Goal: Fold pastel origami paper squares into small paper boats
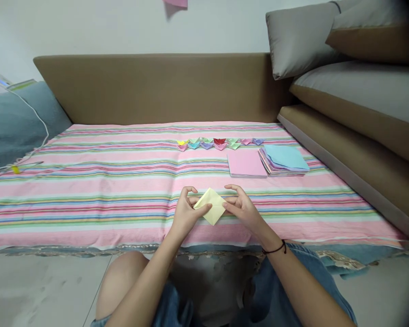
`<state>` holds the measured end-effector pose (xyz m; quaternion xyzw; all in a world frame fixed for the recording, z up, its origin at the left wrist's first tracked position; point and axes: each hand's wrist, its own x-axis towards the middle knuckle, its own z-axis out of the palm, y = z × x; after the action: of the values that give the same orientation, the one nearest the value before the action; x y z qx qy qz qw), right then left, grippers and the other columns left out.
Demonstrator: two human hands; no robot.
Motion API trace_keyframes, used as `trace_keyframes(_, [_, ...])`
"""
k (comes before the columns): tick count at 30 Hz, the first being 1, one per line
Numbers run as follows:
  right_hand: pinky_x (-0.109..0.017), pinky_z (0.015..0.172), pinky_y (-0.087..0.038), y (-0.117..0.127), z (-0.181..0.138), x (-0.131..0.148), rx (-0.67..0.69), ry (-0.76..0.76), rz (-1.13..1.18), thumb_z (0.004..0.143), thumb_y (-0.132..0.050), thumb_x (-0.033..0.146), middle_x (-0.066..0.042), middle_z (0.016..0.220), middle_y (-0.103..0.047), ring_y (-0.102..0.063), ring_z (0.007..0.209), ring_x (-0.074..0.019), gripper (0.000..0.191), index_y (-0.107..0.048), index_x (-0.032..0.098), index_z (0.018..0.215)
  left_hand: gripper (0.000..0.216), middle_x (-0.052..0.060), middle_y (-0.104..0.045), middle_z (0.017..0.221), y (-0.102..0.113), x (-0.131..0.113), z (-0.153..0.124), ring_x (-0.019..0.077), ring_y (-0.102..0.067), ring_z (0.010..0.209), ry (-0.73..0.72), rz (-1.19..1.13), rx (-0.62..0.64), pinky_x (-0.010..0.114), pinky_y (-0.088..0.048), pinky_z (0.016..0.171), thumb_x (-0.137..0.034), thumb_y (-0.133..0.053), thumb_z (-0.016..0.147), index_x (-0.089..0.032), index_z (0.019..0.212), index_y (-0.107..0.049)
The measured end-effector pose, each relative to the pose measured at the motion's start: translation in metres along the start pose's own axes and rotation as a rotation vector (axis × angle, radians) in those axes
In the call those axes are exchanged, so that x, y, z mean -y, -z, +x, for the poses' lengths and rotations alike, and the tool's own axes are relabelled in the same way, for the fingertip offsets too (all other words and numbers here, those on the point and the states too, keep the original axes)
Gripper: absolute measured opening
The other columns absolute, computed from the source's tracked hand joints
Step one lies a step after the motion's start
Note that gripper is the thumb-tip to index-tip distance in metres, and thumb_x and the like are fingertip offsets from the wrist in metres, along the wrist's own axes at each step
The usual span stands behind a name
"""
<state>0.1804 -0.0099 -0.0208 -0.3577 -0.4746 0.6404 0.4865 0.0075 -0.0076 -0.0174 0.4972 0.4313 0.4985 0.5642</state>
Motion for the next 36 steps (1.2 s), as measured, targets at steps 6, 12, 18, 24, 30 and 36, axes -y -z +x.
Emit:
trace_keyframes(6, [-0.021, 0.048, -0.044, 0.0022, 0.0007, -0.0058, -0.119, 0.040, -0.149, 0.066, -0.073, 0.026, 0.004, 0.063, -0.068, -0.064, 0.053, -0.0156, 0.054, -0.037, 0.024, 0.106, 0.057, -0.008, -0.060, 0.057, -0.0016, 0.0032, -0.0017, 0.0106, -0.056, 0.049, 0.003, 0.046, 0.045, 0.017, -0.040, 0.049, -0.027, -0.076, 0.062, -0.024, 0.102, -0.035])
trace_keyframes(12, [-0.022, 0.049, -0.045, 0.0032, 0.0014, -0.0070, -0.126, 0.046, -0.115, 0.064, -0.074, 0.028, 0.004, 0.064, -0.068, -0.063, 0.052, -0.0149, 0.055, -0.035, 0.024, 0.102, 0.057, -0.008, -0.060, 0.059, -0.0026, 0.0024, -0.0017, 0.0100, -0.056, 0.049, -0.033, 0.071, 0.018, 0.017, -0.040, 0.049, -0.028, -0.076, 0.063, -0.024, 0.105, -0.036])
trace_keyframes(18, [-0.023, 0.048, -0.045, 0.0013, 0.0007, -0.0090, -0.088, 0.030, -0.116, 0.065, -0.074, 0.028, 0.005, 0.065, -0.068, -0.063, 0.053, -0.0162, 0.056, -0.035, 0.025, 0.104, 0.055, -0.008, -0.060, 0.058, -0.0036, 0.0002, -0.0034, 0.0104, -0.057, 0.049, 0.001, 0.044, 0.044, 0.017, -0.040, 0.049, -0.031, -0.076, 0.062, -0.024, 0.101, -0.038])
trace_keyframes(24, [-0.021, 0.046, -0.043, 0.0048, 0.0000, -0.0054, -0.091, 0.006, -0.112, 0.062, -0.075, 0.026, 0.005, 0.061, -0.067, -0.062, 0.048, -0.0151, 0.057, -0.035, 0.025, 0.102, 0.053, -0.006, -0.062, 0.060, 0.0008, -0.0022, -0.0012, 0.0104, -0.057, 0.051, 0.003, 0.039, 0.134, 0.017, -0.040, 0.049, -0.030, -0.074, 0.066, -0.024, 0.103, -0.036])
trace_keyframes(30, [-0.024, 0.047, -0.046, 0.0068, 0.0002, -0.0063, -0.096, 0.009, -0.131, 0.063, -0.074, 0.028, 0.004, 0.063, -0.068, -0.064, 0.051, -0.0174, 0.056, -0.035, 0.025, 0.102, 0.055, -0.005, -0.063, 0.059, 0.0041, -0.0040, 0.0000, 0.0114, -0.059, 0.051, 0.045, 0.024, 0.154, 0.018, -0.041, 0.049, -0.032, -0.075, 0.065, -0.023, 0.104, -0.037])
trace_keyframes(36, [-0.023, 0.046, -0.044, 0.0059, 0.0018, -0.0069, -0.138, 0.060, -0.150, 0.062, -0.074, 0.026, 0.005, 0.062, -0.067, -0.062, 0.050, -0.0166, 0.056, -0.035, 0.025, 0.101, 0.057, -0.004, -0.066, 0.059, 0.0053, -0.0016, -0.0004, 0.0153, -0.064, 0.055, 0.064, 0.004, 0.056, 0.023, -0.048, 0.056, -0.029, -0.077, 0.062, -0.023, 0.102, -0.037])
